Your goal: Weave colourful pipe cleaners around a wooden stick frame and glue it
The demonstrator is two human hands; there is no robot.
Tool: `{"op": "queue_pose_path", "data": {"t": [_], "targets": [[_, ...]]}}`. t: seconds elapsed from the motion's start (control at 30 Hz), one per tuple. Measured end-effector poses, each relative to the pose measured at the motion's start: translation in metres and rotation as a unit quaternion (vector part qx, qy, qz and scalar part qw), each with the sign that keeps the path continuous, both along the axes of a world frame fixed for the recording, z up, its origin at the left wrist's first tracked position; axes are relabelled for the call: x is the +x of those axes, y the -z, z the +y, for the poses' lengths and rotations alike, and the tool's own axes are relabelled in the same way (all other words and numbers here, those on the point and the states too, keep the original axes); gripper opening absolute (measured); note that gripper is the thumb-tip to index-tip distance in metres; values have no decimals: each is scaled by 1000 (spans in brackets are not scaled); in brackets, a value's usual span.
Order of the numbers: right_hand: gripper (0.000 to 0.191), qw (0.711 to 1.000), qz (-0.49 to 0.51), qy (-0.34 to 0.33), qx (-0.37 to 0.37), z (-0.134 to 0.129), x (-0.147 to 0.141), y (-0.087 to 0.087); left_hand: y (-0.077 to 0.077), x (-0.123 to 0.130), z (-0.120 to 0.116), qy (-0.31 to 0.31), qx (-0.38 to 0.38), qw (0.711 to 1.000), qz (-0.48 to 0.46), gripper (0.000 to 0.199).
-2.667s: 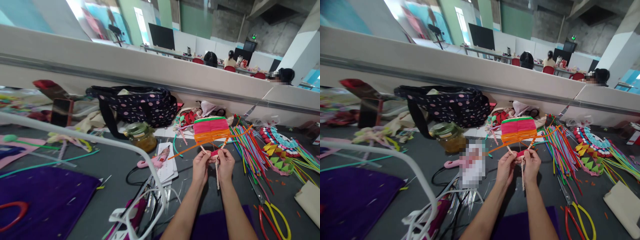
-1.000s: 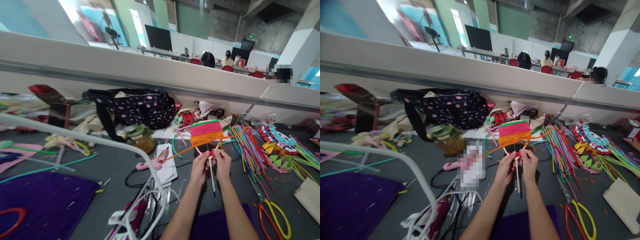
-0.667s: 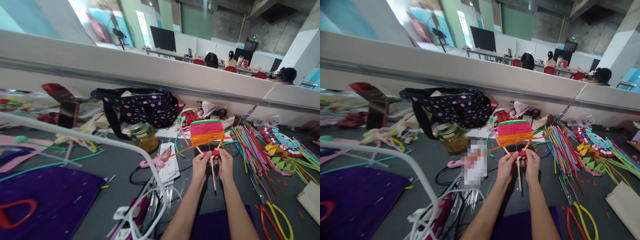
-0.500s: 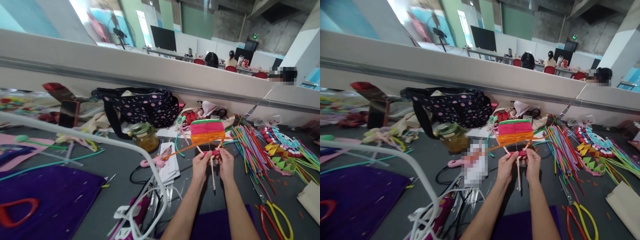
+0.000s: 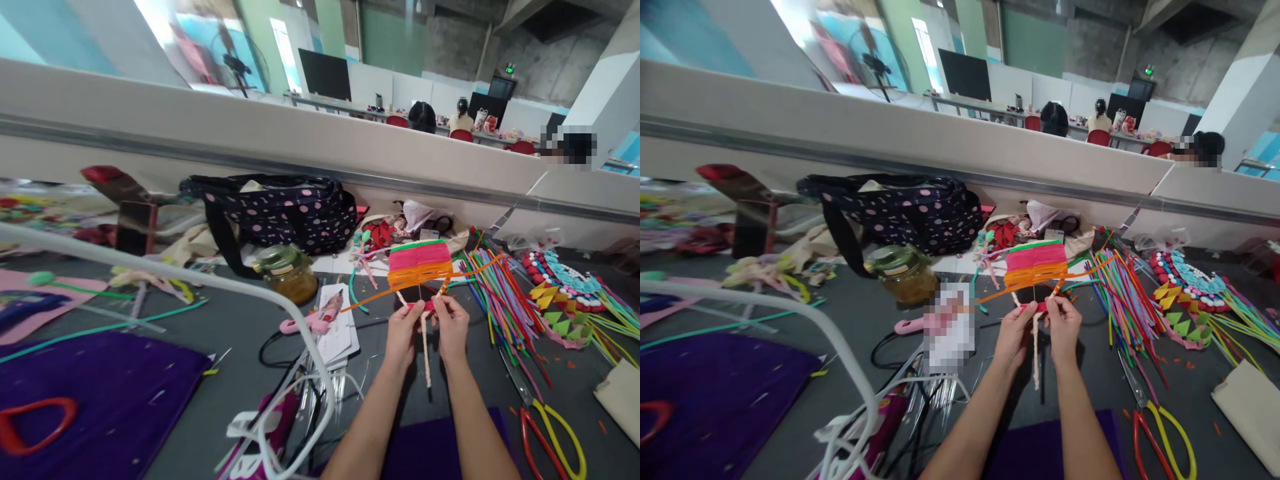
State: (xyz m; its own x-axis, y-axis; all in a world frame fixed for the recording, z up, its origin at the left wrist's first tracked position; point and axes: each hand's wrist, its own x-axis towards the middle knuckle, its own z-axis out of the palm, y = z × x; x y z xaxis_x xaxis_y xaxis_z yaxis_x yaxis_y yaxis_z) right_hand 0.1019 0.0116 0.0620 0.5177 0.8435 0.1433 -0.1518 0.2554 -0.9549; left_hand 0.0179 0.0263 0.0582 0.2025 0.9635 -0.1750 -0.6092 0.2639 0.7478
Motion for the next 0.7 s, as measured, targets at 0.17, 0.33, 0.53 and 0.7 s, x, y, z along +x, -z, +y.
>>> {"op": "queue_pose_path", "data": {"t": [0.17,0.33,0.53,0.7], "targets": [[29,1000,-3,-9,-9,-1,-2,-2,-3,-2,1,20,-16,999,-45,25],[32,998,55,-9,6,-2,-1,-3,-4,-4,3,17,-43,997,-68,28],[31,999,50,9,2,-1,0,0,-3,-6,4,21,-73,990,-119,27],[31,1000,14,16,0,-3,-2,-1,-5,-8,2,50,-67,983,-166,25]]}}
